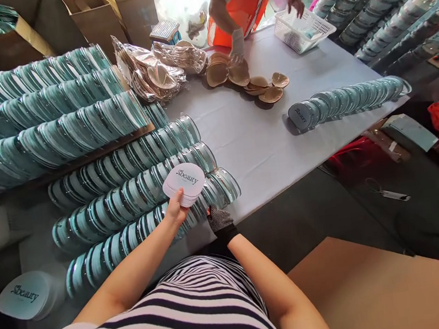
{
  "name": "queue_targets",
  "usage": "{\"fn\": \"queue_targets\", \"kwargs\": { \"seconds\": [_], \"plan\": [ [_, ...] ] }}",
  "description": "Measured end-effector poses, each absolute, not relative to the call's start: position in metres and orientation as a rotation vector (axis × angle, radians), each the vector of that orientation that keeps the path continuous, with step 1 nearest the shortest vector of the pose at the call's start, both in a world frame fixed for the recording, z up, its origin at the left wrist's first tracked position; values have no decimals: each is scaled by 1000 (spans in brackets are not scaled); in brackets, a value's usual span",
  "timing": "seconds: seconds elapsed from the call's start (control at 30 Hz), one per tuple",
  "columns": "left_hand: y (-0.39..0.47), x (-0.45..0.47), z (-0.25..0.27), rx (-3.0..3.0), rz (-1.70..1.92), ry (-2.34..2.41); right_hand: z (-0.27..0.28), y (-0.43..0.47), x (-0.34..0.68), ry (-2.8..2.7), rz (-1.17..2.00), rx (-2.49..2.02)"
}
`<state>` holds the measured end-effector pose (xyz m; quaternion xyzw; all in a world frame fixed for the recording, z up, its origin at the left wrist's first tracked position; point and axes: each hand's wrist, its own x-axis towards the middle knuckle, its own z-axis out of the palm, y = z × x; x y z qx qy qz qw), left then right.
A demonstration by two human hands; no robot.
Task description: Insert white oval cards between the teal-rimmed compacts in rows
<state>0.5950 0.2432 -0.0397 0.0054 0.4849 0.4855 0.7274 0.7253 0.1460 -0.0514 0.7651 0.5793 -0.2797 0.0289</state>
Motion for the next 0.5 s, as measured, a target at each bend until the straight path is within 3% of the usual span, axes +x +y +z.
{"fn": "queue_targets", "kwargs": {
  "seconds": [0.17, 0.37, 0.5],
  "plan": [
    [244, 595, -37, -19, 1073, 1112, -63, 158, 725, 1792, -986, 2318],
    [241, 598, -33, 56, 1098, 1090, -52, 160, 728, 1507, -1930, 2368],
    [241, 603, -35, 70, 1139, 1089, -33, 179, 744, 1519, -1867, 2462]
  ]
}}
